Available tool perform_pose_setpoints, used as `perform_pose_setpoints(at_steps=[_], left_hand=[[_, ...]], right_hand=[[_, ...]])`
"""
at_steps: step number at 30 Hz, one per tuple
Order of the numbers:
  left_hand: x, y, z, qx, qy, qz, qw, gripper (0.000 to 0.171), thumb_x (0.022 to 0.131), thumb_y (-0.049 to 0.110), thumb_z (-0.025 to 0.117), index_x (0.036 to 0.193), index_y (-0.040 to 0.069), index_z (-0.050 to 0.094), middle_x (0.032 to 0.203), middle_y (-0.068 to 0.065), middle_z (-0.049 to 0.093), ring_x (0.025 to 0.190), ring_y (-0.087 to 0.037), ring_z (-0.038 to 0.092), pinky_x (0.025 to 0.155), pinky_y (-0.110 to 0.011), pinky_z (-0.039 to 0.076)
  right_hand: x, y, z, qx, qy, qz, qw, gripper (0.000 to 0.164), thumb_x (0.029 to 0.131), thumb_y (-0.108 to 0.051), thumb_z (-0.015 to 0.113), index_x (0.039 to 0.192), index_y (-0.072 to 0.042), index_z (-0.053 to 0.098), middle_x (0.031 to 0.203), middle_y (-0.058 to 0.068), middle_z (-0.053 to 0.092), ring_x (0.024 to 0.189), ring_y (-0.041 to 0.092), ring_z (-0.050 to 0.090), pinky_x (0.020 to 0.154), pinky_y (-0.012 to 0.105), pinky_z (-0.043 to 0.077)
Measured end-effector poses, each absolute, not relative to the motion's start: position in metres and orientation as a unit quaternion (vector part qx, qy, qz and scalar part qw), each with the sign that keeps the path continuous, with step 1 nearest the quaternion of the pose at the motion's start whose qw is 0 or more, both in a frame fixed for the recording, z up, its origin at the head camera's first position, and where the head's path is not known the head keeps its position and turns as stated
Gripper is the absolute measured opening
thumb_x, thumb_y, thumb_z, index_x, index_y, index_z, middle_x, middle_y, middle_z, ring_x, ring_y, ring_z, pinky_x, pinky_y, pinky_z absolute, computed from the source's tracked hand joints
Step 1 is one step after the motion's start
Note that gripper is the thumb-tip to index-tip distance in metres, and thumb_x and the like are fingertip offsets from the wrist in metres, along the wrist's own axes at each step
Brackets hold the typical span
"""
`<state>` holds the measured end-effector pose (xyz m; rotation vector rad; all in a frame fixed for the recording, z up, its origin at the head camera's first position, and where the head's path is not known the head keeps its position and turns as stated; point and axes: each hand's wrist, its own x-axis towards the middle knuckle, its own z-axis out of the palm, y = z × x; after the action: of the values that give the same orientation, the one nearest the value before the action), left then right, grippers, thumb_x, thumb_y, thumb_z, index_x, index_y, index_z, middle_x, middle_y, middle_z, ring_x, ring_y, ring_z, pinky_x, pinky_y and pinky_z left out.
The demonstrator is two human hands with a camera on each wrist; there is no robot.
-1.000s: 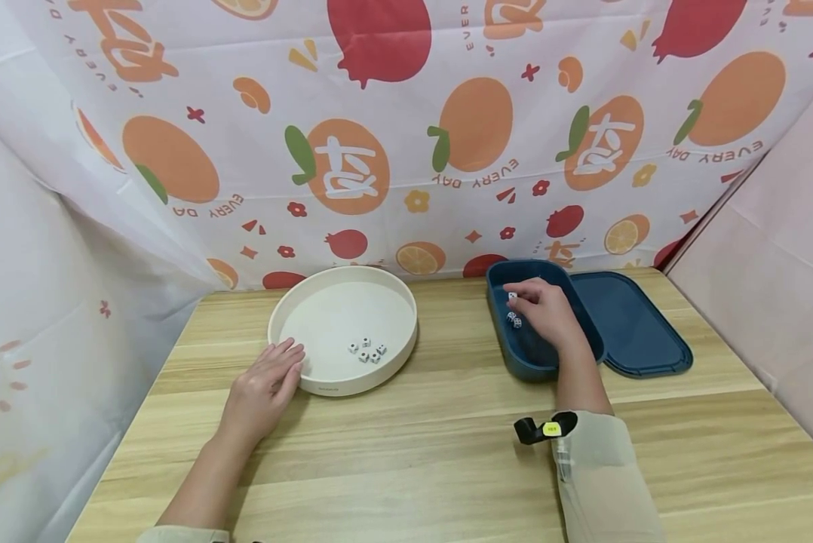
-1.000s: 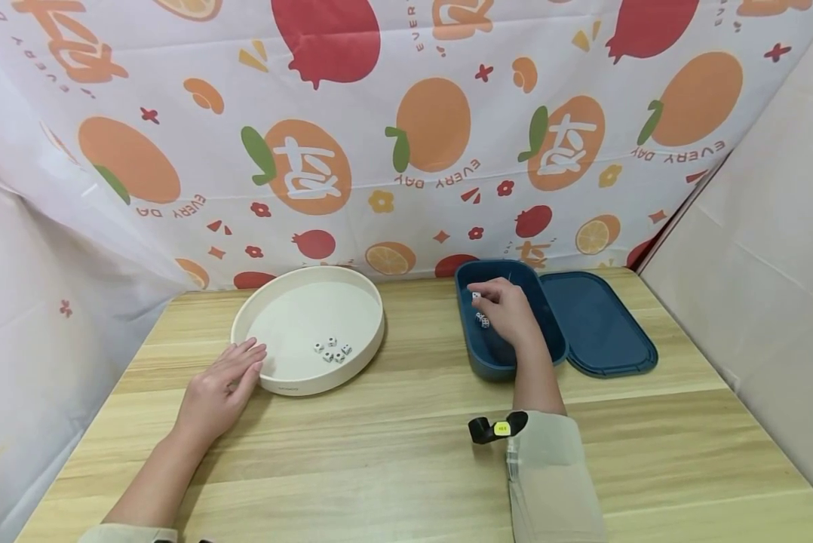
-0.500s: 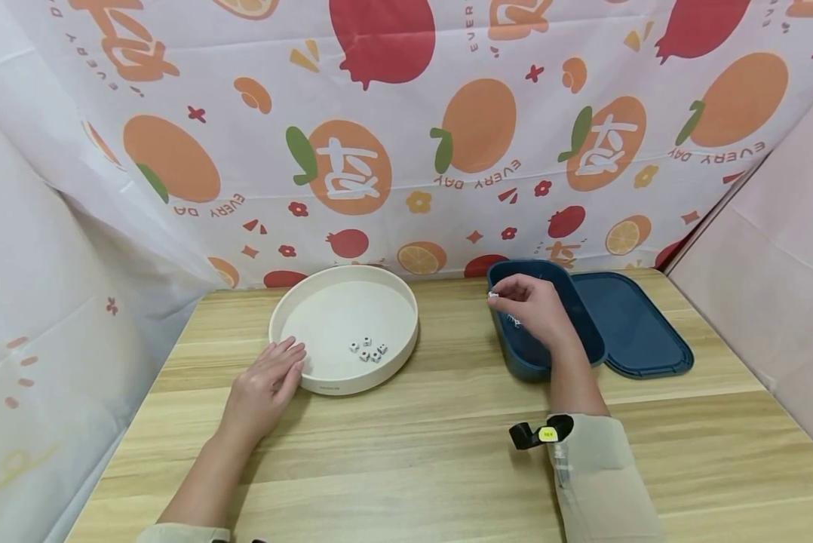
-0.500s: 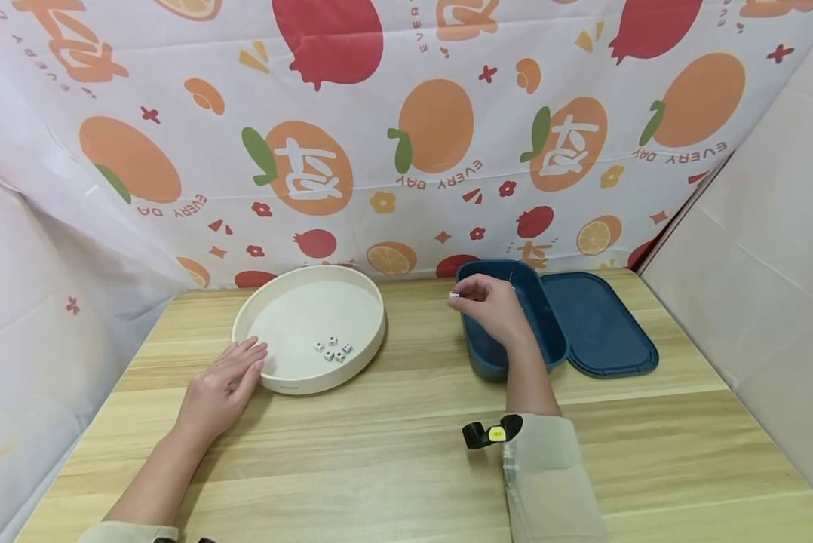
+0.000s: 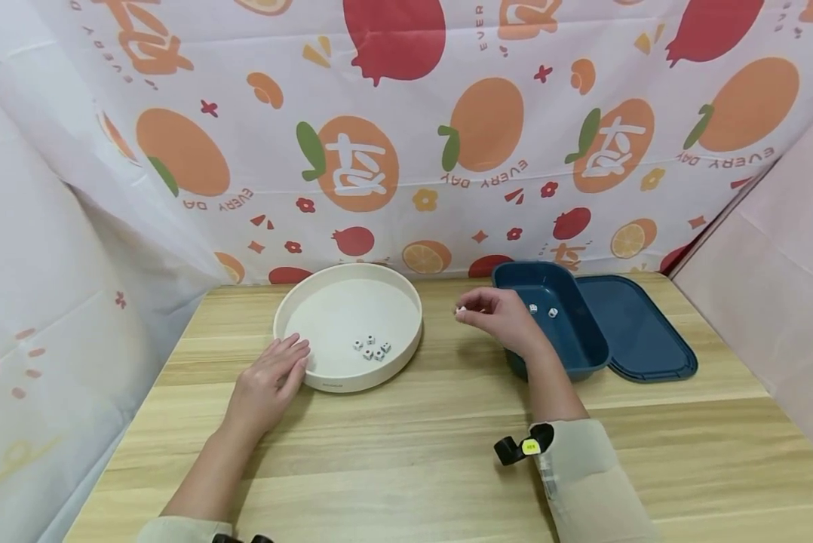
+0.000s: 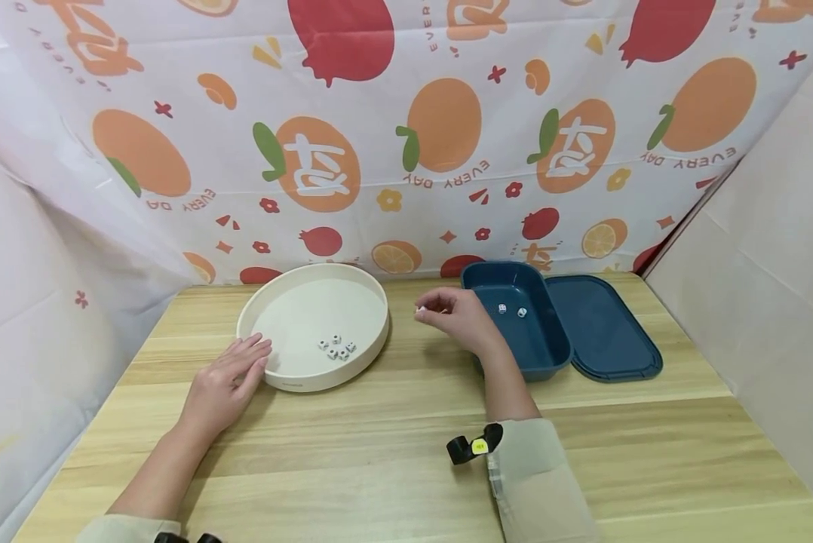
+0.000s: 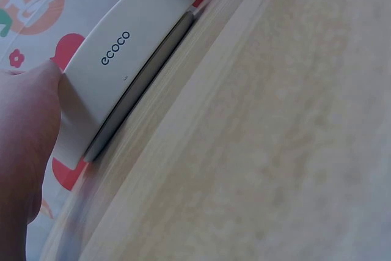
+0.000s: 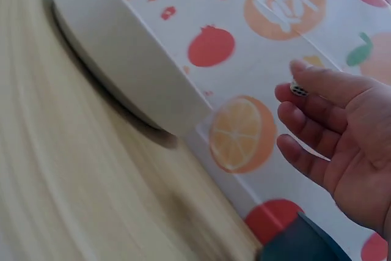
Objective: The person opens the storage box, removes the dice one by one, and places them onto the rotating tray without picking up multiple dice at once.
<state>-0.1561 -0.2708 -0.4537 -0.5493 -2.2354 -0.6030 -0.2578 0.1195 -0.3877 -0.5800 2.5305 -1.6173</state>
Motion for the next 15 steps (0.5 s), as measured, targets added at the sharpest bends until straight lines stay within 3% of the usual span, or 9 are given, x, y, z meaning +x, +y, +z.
perform_pose_setpoints(at_steps=[3, 6, 11, 15], left_hand=[[-0.155, -0.271, -0.454, -0.213, -0.873, -0.233, 0.371, 0.024, 0.082, 0.003, 0.070, 0.104, -0.003, 0.075, 0.107, -0.014, 0.074, 0.108, -0.033, 0.069, 0.114, -0.036, 0.043], [-0.155, -0.270, -0.454, -0.212, -0.878, -0.232, 0.362, 0.024, 0.082, 0.003, 0.071, 0.105, -0.002, 0.075, 0.108, -0.013, 0.074, 0.109, -0.033, 0.068, 0.113, -0.038, 0.044], [-0.154, -0.269, -0.452, -0.206, -0.887, -0.231, 0.344, 0.024, 0.083, 0.005, 0.071, 0.107, -0.001, 0.075, 0.111, -0.012, 0.074, 0.112, -0.032, 0.067, 0.112, -0.039, 0.044], [-0.151, -0.271, -0.450, -0.199, -0.884, -0.231, 0.355, 0.025, 0.082, 0.002, 0.072, 0.106, -0.002, 0.075, 0.110, -0.012, 0.074, 0.111, -0.032, 0.068, 0.112, -0.040, 0.045]], right_hand=[[-0.256, 0.105, -0.390, -0.195, 0.819, -0.539, 0.037, 0.018, 0.085, -0.024, 0.078, 0.100, -0.015, 0.074, 0.098, 0.003, 0.072, 0.087, 0.023, 0.065, 0.074, 0.029, 0.061], [-0.254, 0.090, -0.396, -0.197, 0.819, -0.539, 0.024, 0.020, 0.084, -0.019, 0.079, 0.103, -0.013, 0.074, 0.098, 0.002, 0.073, 0.088, 0.021, 0.064, 0.073, 0.026, 0.060], [-0.253, 0.060, -0.406, -0.211, 0.855, -0.474, -0.011, 0.027, 0.089, -0.025, 0.074, 0.114, -0.013, 0.074, 0.102, -0.002, 0.074, 0.090, 0.016, 0.063, 0.078, 0.027, 0.060], [-0.254, 0.031, -0.408, -0.253, 0.880, -0.400, -0.030, 0.027, 0.089, -0.028, 0.074, 0.111, -0.012, 0.075, 0.102, -0.001, 0.074, 0.090, 0.016, 0.062, 0.081, 0.029, 0.059]])
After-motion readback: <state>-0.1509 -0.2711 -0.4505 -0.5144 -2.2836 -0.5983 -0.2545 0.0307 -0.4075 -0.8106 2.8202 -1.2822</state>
